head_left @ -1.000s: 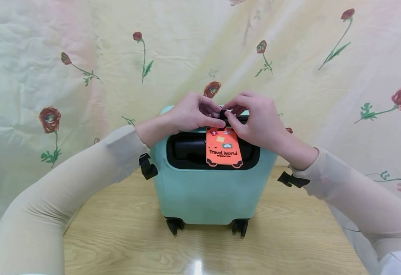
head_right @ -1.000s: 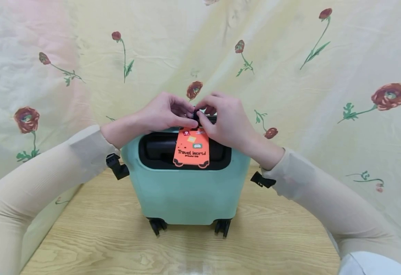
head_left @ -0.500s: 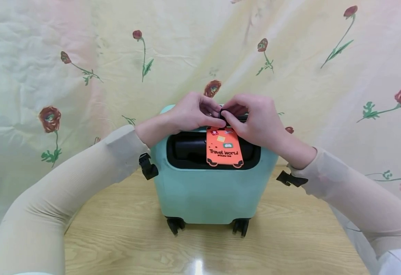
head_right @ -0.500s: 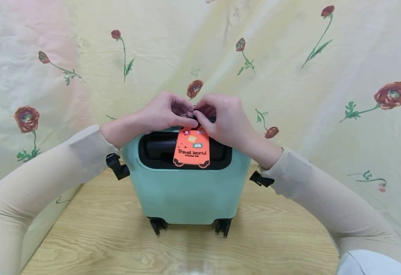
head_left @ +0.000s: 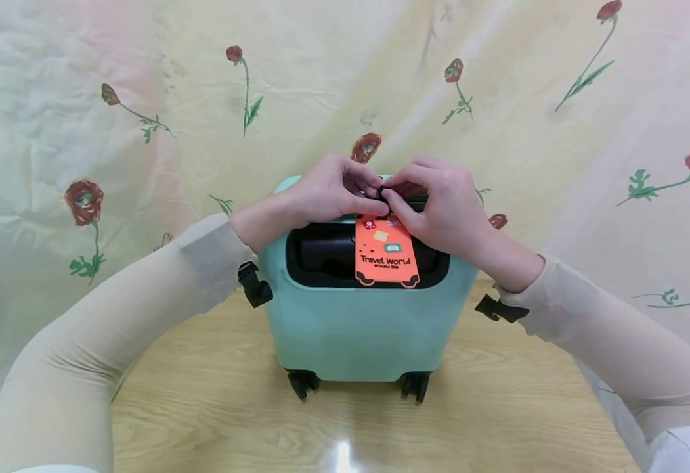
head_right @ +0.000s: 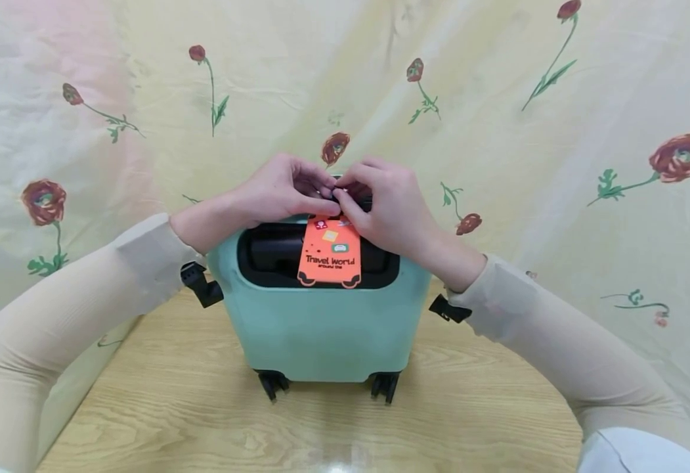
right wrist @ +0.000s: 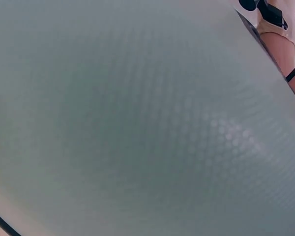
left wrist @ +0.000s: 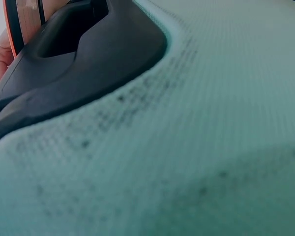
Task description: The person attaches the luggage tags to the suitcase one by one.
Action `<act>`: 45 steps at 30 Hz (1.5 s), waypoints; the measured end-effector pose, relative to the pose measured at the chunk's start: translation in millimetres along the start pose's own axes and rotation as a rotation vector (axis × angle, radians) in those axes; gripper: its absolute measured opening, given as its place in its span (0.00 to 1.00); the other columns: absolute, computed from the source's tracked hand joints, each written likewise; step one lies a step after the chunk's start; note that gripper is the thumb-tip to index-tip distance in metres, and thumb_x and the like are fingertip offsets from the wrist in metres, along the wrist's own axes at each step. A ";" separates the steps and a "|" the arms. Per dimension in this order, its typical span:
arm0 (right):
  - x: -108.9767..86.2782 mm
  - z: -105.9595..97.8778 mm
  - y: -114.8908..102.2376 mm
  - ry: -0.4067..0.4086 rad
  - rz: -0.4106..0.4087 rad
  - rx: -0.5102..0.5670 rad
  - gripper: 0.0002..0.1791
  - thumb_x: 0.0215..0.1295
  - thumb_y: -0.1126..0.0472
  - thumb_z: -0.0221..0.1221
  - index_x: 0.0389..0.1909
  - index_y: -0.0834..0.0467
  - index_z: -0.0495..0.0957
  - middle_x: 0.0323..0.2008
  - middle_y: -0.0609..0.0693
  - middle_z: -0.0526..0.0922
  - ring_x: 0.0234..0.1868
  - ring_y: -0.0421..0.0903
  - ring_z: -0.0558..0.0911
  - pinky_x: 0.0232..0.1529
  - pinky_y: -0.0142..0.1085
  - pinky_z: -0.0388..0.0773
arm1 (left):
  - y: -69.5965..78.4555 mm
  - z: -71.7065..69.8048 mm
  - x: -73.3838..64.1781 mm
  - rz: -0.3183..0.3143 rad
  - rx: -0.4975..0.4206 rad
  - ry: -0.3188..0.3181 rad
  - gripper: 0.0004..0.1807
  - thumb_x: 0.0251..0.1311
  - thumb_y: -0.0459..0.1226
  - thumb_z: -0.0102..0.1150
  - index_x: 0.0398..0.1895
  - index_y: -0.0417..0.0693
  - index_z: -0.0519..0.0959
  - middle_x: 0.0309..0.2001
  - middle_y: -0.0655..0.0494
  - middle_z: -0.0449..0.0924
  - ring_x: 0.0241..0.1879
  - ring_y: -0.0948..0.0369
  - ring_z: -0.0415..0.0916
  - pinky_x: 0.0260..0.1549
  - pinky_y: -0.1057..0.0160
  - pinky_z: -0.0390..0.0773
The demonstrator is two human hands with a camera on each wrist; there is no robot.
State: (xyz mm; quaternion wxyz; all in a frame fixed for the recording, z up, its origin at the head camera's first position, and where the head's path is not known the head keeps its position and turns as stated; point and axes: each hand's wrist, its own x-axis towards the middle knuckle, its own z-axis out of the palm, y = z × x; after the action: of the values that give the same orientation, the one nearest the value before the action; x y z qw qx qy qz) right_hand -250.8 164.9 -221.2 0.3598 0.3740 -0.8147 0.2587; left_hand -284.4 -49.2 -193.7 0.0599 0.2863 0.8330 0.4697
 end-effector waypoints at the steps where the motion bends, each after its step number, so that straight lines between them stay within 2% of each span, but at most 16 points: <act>1: 0.4 0.2 -0.1 0.001 -0.002 -0.003 0.07 0.66 0.65 0.70 0.42 0.63 0.89 0.38 0.56 0.89 0.36 0.49 0.91 0.43 0.45 0.89 | 0.2 -0.5 -0.5 0.001 0.000 0.001 0.17 0.60 0.37 0.78 0.51 0.44 0.89 0.43 0.52 0.89 0.45 0.59 0.84 0.44 0.68 0.83; 7: 2.8 1.2 -1.6 -0.013 -0.011 -0.001 0.07 0.66 0.66 0.70 0.43 0.64 0.86 0.40 0.56 0.89 0.36 0.48 0.91 0.46 0.46 0.90 | 1.1 -2.7 -2.9 0.008 0.013 0.009 0.16 0.60 0.37 0.79 0.51 0.44 0.89 0.43 0.52 0.89 0.45 0.60 0.84 0.44 0.68 0.83; 18: 1.3 -0.6 -1.1 -0.093 0.063 -0.027 0.08 0.70 0.66 0.67 0.44 0.66 0.85 0.40 0.59 0.87 0.37 0.52 0.87 0.43 0.47 0.86 | 0.8 1.2 0.0 0.019 0.025 0.001 0.17 0.60 0.38 0.79 0.51 0.44 0.89 0.44 0.52 0.89 0.45 0.59 0.84 0.43 0.66 0.83; 21: -0.3 -0.9 -0.1 -0.083 0.046 -0.028 0.06 0.69 0.66 0.68 0.42 0.66 0.86 0.38 0.59 0.87 0.36 0.52 0.87 0.42 0.47 0.86 | 0.9 1.7 0.0 0.025 0.025 -0.003 0.17 0.60 0.37 0.79 0.51 0.45 0.89 0.43 0.52 0.89 0.44 0.59 0.84 0.43 0.66 0.83; 26: -3.2 -0.3 1.0 -0.019 -0.024 -0.034 0.05 0.66 0.66 0.71 0.38 0.65 0.88 0.35 0.58 0.87 0.35 0.53 0.88 0.38 0.45 0.85 | 0.6 1.5 0.2 0.026 0.023 -0.009 0.17 0.60 0.38 0.79 0.52 0.45 0.89 0.43 0.52 0.89 0.44 0.59 0.84 0.42 0.67 0.83; 31: -2.7 0.0 1.0 0.017 -0.040 -0.034 0.08 0.66 0.65 0.72 0.42 0.64 0.88 0.37 0.58 0.89 0.36 0.51 0.90 0.41 0.45 0.87 | 1.2 0.4 -0.8 0.010 0.002 -0.005 0.18 0.61 0.37 0.78 0.53 0.45 0.89 0.43 0.52 0.88 0.45 0.59 0.83 0.42 0.67 0.83; 39: -1.4 -0.2 0.3 -0.003 -0.025 -0.025 0.07 0.66 0.66 0.71 0.40 0.65 0.87 0.37 0.58 0.90 0.35 0.51 0.90 0.42 0.46 0.88 | 2.1 0.6 -1.8 0.000 0.009 -0.004 0.19 0.60 0.37 0.78 0.54 0.46 0.89 0.46 0.51 0.89 0.46 0.59 0.83 0.44 0.67 0.83; 45: -0.1 -0.1 -1.7 -0.049 0.023 -0.050 0.07 0.69 0.65 0.68 0.43 0.66 0.86 0.38 0.59 0.89 0.37 0.53 0.89 0.43 0.48 0.88 | 1.1 0.8 0.2 -0.032 -0.008 0.003 0.19 0.61 0.38 0.78 0.54 0.46 0.89 0.46 0.52 0.89 0.47 0.58 0.83 0.43 0.67 0.82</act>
State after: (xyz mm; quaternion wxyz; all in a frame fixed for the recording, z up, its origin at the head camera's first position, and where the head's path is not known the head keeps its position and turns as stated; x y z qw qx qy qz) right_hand -249.4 164.0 -220.9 0.3459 0.3618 -0.8337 0.2333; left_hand -283.8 -48.1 -193.2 0.0675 0.2720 0.8355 0.4726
